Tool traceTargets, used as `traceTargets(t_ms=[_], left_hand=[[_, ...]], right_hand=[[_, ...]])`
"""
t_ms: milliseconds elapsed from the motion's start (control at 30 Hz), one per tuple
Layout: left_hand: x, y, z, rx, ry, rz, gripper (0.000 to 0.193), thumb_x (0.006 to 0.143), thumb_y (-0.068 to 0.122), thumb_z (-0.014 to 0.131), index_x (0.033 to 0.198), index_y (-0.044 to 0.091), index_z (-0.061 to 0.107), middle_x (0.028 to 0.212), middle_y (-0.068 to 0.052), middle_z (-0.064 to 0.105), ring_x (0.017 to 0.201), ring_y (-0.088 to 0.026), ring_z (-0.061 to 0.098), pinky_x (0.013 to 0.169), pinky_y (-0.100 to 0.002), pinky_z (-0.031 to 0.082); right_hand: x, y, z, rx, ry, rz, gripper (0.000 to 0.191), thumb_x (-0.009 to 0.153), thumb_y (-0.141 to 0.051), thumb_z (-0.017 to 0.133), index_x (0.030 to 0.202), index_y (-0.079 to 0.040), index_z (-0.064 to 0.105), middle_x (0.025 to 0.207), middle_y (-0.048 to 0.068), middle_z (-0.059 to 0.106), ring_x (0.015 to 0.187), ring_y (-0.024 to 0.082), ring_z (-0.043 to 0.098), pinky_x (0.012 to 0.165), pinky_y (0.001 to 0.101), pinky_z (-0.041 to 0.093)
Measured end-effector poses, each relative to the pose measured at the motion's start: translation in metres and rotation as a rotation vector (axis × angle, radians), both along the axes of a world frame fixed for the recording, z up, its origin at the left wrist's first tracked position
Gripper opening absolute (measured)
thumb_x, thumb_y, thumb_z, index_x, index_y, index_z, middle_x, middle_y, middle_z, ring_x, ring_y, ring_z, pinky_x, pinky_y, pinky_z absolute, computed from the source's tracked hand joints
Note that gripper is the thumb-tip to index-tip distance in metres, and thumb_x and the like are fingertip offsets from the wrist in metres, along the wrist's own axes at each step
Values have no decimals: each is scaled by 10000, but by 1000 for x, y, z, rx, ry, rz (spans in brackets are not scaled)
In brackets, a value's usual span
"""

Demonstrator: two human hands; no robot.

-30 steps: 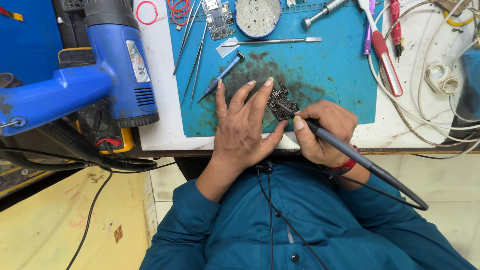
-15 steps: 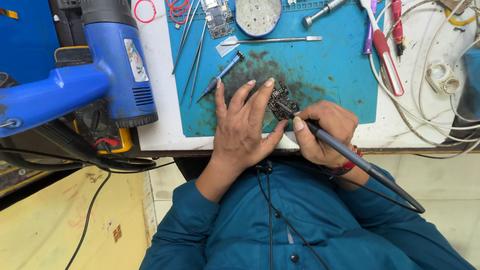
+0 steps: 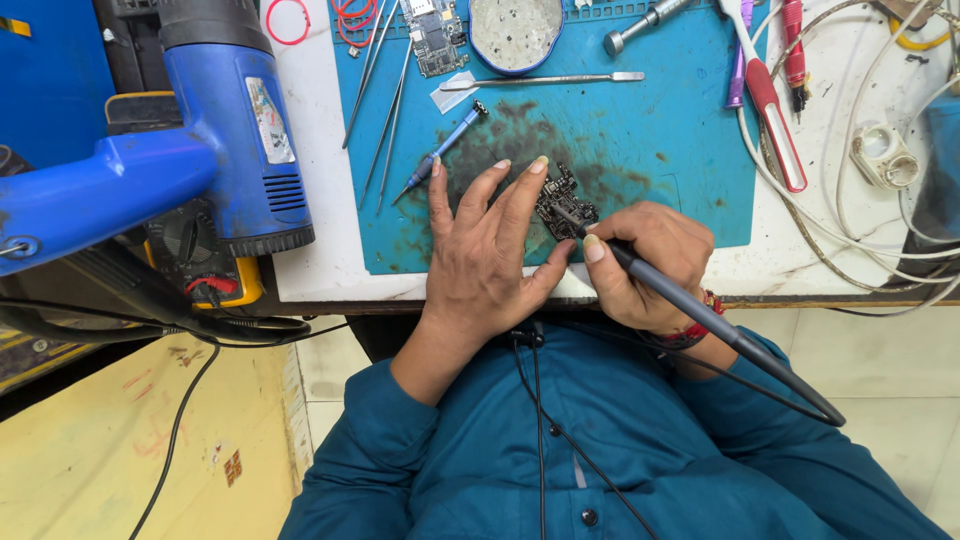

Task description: The person solders a small circuit board on a workbench mat, holding the board steady with one hand while applying a soldering iron to its components. They reposition the board, use tweezers to handle small parts, and continue soldering different points on the board.

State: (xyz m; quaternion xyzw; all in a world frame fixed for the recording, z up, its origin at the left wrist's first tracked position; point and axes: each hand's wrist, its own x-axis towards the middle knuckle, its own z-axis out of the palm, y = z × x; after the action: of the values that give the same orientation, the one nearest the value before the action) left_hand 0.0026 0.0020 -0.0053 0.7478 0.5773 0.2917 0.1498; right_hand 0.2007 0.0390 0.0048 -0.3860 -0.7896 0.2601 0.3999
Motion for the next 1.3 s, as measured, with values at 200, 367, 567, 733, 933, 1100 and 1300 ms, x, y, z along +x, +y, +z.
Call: traceTargets(t_ms=[200, 367, 567, 733, 933, 1100, 1300], left_hand=[[0, 0, 0, 1, -1, 0, 818, 926, 352, 801, 1553, 48, 373, 1409, -80, 648, 1424, -305, 478, 1290, -613, 58], [0, 0, 0, 8, 2, 0, 818, 928, 349, 802, 1555, 48, 371, 1408, -81, 650, 1424, -307, 480, 1290, -613, 54], [0, 0, 0, 5, -4, 1, 820, 924, 348, 801, 1555, 50, 370, 1403, -81, 654, 1422, -307, 482, 1290, -614, 55], [0, 1, 0, 11, -4, -2, 816, 929, 351, 802, 1554, 48, 373, 1400, -81, 654, 1424, -308, 479, 1287, -614, 55], [0, 0, 1, -7, -8, -2, 810, 924, 354, 799, 1550, 49, 385, 1394, -78, 656, 1425, -307, 480, 1289, -610, 62], [-1, 0, 1, -1, -2, -1, 806, 923, 357, 795, 1546, 48, 387, 1397, -81, 655, 1418, -311, 483, 1286, -614, 60], [0, 0, 2, -5, -1, -1, 800, 925, 359, 792, 1545, 48, 393, 1391, -81, 655, 1417, -312, 485, 1285, -617, 69]], right_hand=[[-1, 1, 0, -3, 5, 5, 113, 954, -73, 714, 917, -22, 620, 769, 114, 661, 642, 254, 637, 567, 328, 478], [-1, 1, 1, -1, 9, 11, 110, 952, -70, 711, 920, -21, 618, 774, 114, 664, 647, 256, 642, 586, 336, 485], [-1, 1, 2, -9, 11, 21, 106, 956, -68, 709, 922, -21, 621, 782, 113, 666, 653, 256, 645, 578, 326, 487], [-1, 1, 1, 0, 18, 6, 108, 931, -69, 718, 894, -19, 630, 746, 112, 657, 616, 254, 628, 600, 353, 477], [-1, -1, -1, 21, 18, -19, 110, 956, -68, 712, 921, -17, 622, 782, 120, 669, 652, 264, 641, 574, 331, 485], [-1, -1, -1, 8, 4, -30, 105, 947, -64, 716, 916, -20, 626, 760, 114, 657, 635, 257, 632, 560, 331, 473], [-1, -1, -1, 10, -7, -32, 104, 944, -64, 725, 920, -19, 634, 751, 112, 649, 630, 256, 627, 554, 330, 461]])
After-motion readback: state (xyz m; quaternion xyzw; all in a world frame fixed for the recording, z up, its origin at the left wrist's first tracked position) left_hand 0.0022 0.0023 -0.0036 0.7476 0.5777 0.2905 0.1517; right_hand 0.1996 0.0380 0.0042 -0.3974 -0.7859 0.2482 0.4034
